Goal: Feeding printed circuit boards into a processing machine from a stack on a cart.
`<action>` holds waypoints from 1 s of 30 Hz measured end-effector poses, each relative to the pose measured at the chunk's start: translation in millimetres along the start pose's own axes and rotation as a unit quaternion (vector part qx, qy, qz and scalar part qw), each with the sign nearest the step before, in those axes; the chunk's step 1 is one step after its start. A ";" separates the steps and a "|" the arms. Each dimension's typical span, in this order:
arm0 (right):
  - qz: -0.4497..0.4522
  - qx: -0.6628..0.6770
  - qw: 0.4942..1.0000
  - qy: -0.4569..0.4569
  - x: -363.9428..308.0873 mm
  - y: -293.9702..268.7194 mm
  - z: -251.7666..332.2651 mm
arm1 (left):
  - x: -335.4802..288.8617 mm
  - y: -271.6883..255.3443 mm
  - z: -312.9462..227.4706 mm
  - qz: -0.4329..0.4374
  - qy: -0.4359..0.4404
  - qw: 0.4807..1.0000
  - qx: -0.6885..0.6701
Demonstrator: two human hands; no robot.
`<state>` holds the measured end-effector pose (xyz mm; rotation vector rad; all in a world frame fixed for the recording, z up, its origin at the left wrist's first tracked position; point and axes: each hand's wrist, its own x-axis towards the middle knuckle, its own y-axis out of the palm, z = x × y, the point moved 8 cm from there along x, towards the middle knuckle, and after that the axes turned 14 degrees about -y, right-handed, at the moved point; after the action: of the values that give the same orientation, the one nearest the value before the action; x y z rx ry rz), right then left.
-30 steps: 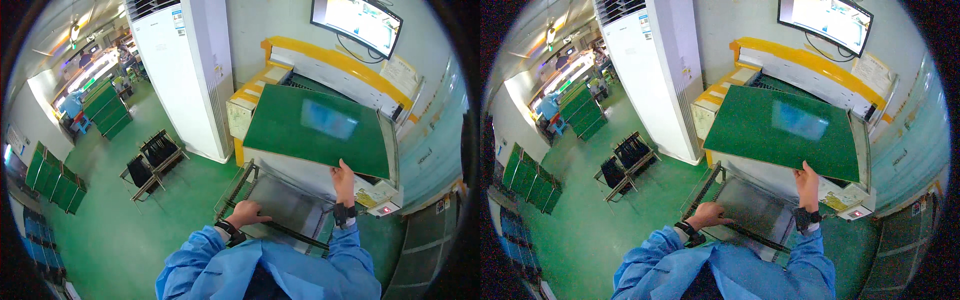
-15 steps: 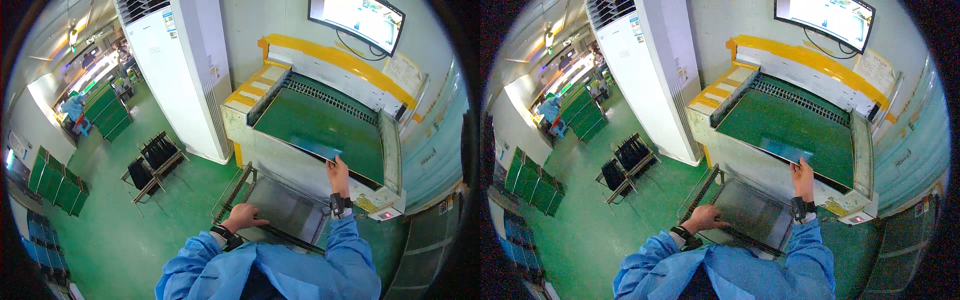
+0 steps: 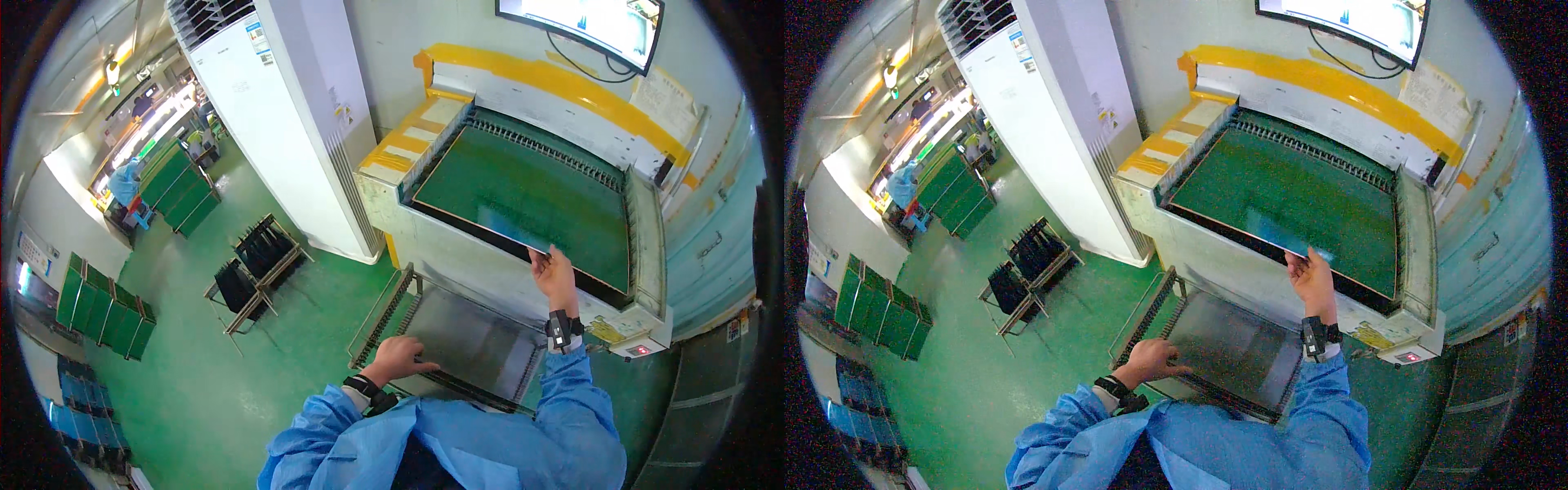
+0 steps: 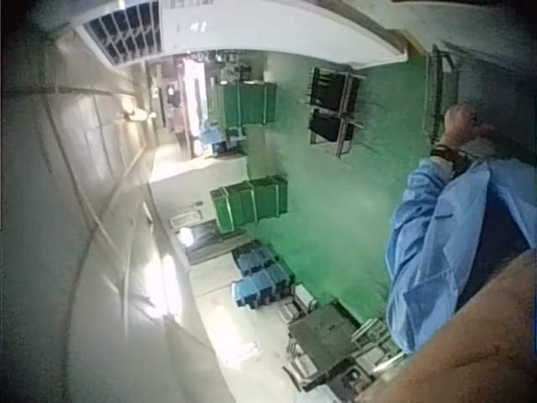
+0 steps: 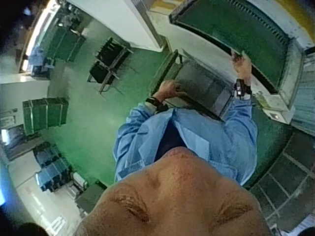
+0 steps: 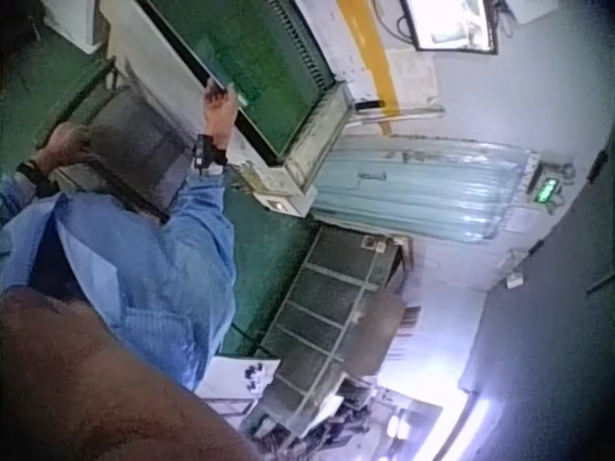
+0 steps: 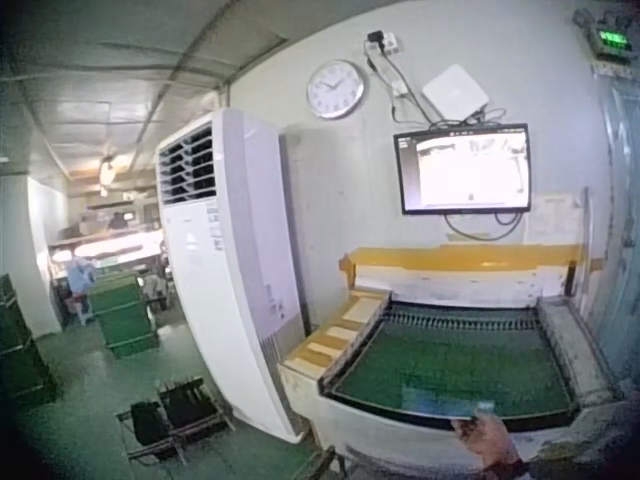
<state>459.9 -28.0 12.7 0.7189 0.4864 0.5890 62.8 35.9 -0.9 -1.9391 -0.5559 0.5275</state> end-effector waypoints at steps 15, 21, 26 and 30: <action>0.033 -0.013 0.999 0.032 7.9 6.9 -9.6 | 5.1 5.6 0.6 0.032 -0.001 0.999 0.037; 0.001 -0.009 1.000 0.014 7.5 7.0 -8.4 | 3.2 2.7 -0.5 0.037 -0.018 0.998 0.039; -0.022 -0.024 0.999 0.010 3.5 9.3 -3.6 | 1.2 4.4 1.3 0.036 -0.026 0.998 0.038; 0.009 -0.062 0.998 0.000 5.0 3.8 -1.5 | 2.3 10.4 4.4 0.032 -0.025 0.999 0.036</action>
<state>461.4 -21.8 13.4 0.6058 0.4407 0.6311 63.6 36.4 -12.4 -1.8845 -0.5018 0.6288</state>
